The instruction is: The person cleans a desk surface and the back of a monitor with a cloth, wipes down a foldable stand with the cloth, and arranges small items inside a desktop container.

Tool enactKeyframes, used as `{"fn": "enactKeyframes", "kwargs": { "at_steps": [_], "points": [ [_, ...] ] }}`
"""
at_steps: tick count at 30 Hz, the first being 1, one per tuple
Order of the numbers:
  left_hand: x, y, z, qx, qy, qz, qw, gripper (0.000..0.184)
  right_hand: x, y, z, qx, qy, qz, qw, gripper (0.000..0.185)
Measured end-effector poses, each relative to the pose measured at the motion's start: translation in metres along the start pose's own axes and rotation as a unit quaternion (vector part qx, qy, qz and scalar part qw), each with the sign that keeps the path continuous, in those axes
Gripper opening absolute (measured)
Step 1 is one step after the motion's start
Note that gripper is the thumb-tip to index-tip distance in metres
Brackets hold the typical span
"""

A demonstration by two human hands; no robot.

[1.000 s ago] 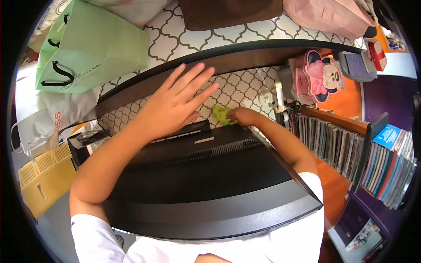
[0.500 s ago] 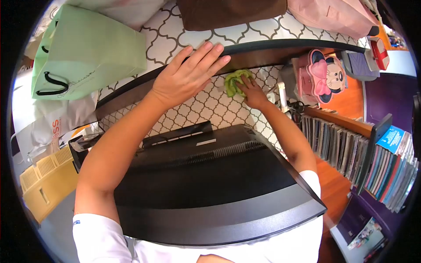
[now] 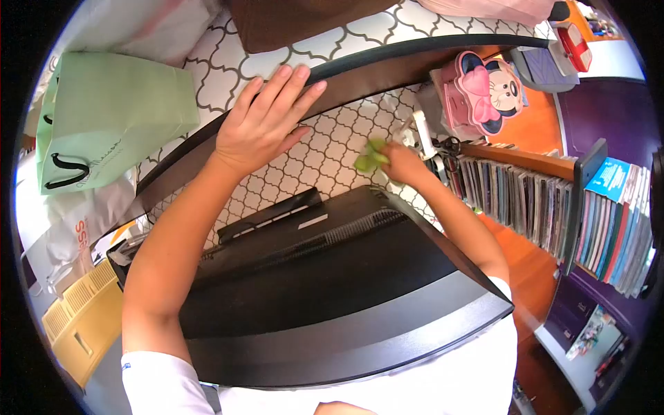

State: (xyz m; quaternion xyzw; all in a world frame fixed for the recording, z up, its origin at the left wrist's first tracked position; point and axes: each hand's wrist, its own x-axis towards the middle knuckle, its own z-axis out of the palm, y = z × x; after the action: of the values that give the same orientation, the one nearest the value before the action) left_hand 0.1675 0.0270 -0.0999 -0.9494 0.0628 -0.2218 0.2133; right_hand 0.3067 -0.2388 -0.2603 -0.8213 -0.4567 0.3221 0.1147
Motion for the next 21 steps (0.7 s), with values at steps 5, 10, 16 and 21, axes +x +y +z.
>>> {"fn": "enactKeyframes", "kwargs": {
  "at_steps": [5,10,16,21],
  "points": [
    [0.0,-0.001,0.001,0.028,0.0,0.005,1.0,0.065,0.071,-0.007,0.031,-0.042,0.141,-0.143,0.979,0.069],
    [0.0,0.003,0.002,0.022,0.018,-0.006,1.0,0.059,0.091,0.003,0.041,-0.118,0.112,-0.154,0.975,0.082],
    [0.001,0.003,0.0,0.021,0.012,-0.003,1.0,0.057,0.096,0.014,0.044,-0.046,0.054,-0.11,0.991,0.045],
    [0.001,0.002,0.002,0.024,0.02,-0.002,0.999,0.056,0.01,0.045,0.056,0.007,-0.142,-0.069,0.987,0.041]
  ]
}}
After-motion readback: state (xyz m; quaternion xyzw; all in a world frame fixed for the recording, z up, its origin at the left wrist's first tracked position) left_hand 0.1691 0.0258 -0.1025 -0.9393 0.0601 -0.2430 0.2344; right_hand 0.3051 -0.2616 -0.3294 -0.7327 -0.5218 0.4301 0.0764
